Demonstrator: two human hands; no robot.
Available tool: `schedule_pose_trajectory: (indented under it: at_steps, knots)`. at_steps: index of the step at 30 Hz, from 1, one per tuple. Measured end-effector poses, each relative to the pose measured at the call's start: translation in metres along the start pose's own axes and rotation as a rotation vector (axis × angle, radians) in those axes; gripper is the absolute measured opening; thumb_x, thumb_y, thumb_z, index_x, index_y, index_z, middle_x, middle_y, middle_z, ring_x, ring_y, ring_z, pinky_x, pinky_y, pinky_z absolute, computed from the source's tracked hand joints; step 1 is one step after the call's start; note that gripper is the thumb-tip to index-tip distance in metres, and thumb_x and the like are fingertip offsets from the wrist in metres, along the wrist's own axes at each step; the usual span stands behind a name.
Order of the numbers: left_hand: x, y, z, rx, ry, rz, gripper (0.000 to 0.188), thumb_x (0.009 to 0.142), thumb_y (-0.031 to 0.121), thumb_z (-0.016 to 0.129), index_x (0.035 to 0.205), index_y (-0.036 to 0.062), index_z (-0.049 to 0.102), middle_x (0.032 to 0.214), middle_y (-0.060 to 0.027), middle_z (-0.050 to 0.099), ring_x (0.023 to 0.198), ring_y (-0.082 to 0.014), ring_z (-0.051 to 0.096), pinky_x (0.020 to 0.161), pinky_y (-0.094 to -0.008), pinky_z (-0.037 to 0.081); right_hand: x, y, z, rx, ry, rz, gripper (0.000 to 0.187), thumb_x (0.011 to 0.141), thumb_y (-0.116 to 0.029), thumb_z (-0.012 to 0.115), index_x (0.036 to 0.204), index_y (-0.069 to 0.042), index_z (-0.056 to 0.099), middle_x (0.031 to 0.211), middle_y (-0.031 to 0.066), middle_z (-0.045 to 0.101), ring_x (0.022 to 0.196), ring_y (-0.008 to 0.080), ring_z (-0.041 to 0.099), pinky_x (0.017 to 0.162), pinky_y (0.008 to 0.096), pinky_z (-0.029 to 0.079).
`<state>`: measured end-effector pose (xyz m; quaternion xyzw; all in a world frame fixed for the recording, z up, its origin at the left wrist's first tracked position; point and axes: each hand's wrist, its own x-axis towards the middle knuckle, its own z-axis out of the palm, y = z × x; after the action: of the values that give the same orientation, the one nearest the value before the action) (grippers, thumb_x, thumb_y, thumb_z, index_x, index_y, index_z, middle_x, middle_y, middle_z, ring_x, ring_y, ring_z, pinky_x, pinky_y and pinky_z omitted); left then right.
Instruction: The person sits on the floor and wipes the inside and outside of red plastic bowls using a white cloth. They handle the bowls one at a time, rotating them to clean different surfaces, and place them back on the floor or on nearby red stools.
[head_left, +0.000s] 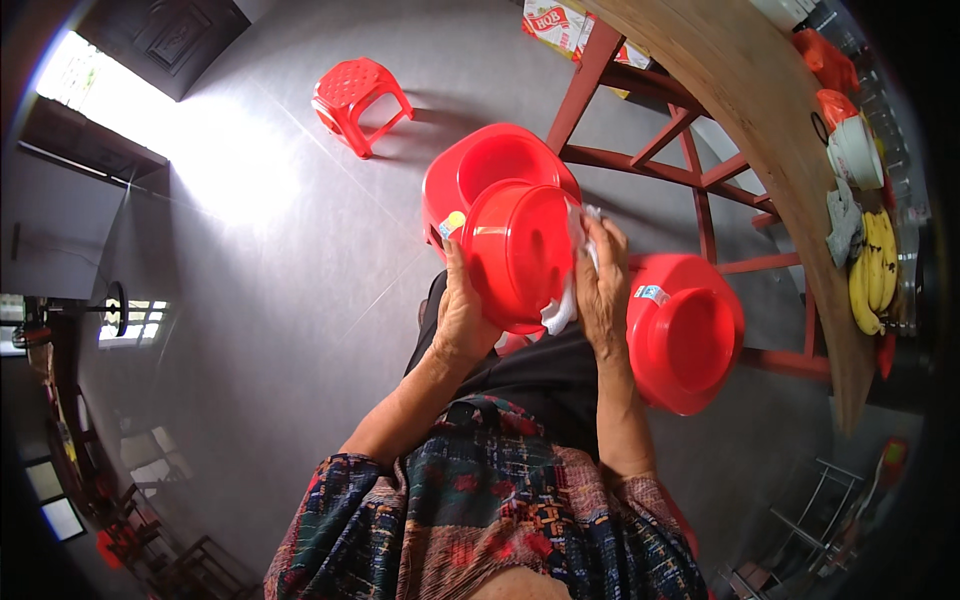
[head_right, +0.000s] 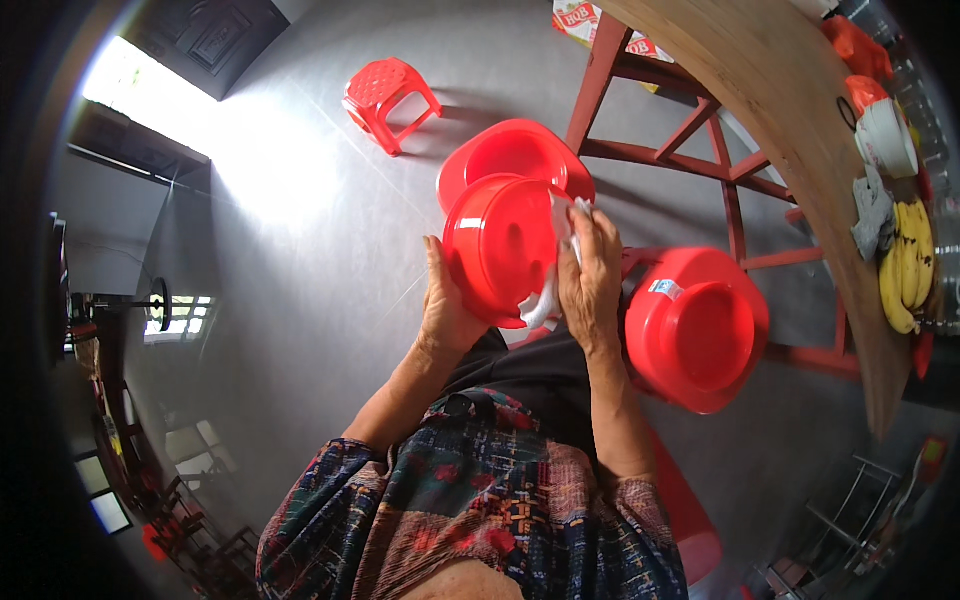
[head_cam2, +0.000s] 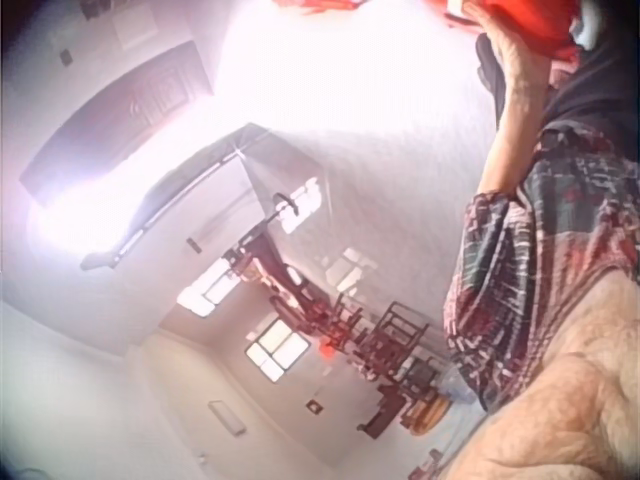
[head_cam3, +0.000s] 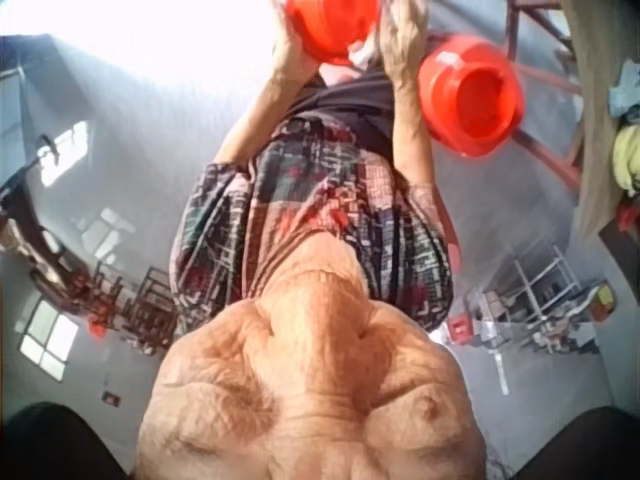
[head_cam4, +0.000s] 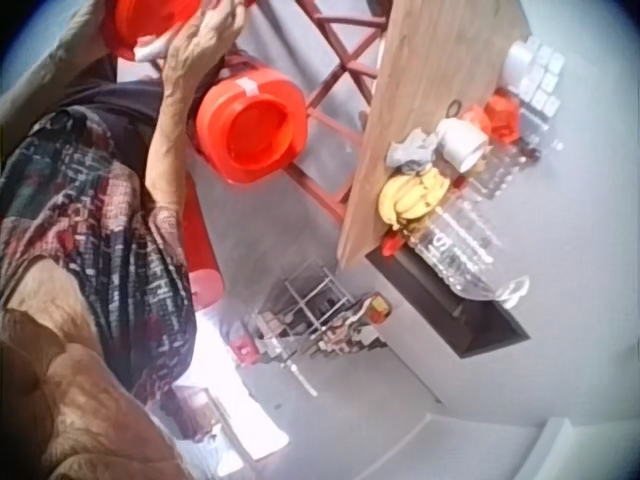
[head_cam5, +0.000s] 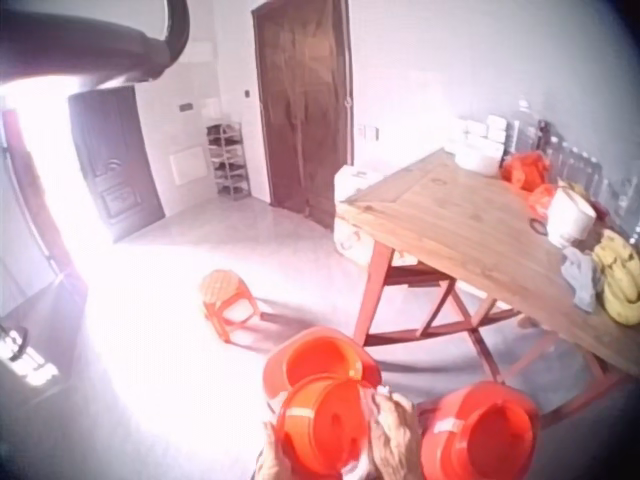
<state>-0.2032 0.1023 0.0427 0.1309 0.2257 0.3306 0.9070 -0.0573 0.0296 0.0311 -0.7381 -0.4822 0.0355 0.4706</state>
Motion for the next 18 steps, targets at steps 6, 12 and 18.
schedule_pose_trajectory:
  at_steps: [6,12,18]
  knots:
    - [0.002,-0.002,-0.01,0.002,0.045,-0.011,0.073,0.094,0.063,0.029,0.136,0.0042,0.039,0.132,-0.0159,0.05,0.12,-0.0307,0.051,0.102,-0.0478,0.041,-0.032,-0.04,0.001,0.134,-0.109,-0.258,0.041,0.084,-0.009,0.061,0.124,-0.003,0.055,0.129,0.0202,0.049,0.119,0.038,0.048,0.1,0.0455,0.039]
    - [-0.007,-0.005,-0.027,1.358,-0.131,0.441,0.07,0.098,0.058,0.017,0.112,0.0012,0.055,0.097,-0.0109,0.065,0.092,-0.0192,0.062,0.086,-0.0348,0.049,-0.021,-0.064,0.001,-0.116,-0.132,-0.584,0.032,0.078,-0.014,0.065,0.108,-0.006,0.064,0.124,0.0149,0.054,0.118,0.0353,0.05,0.098,0.0464,0.041]
    - [-0.014,-0.015,-0.022,0.996,0.062,0.16,0.072,0.097,0.061,0.023,0.074,0.0011,0.056,0.061,0.0008,0.051,0.063,-0.0073,0.048,0.054,-0.0238,0.039,0.017,-0.061,-0.013,-0.042,-0.069,-0.323,0.017,0.076,-0.009,0.062,0.093,-0.005,0.062,0.11,0.0131,0.058,0.104,0.0328,0.056,0.091,0.0444,0.043]
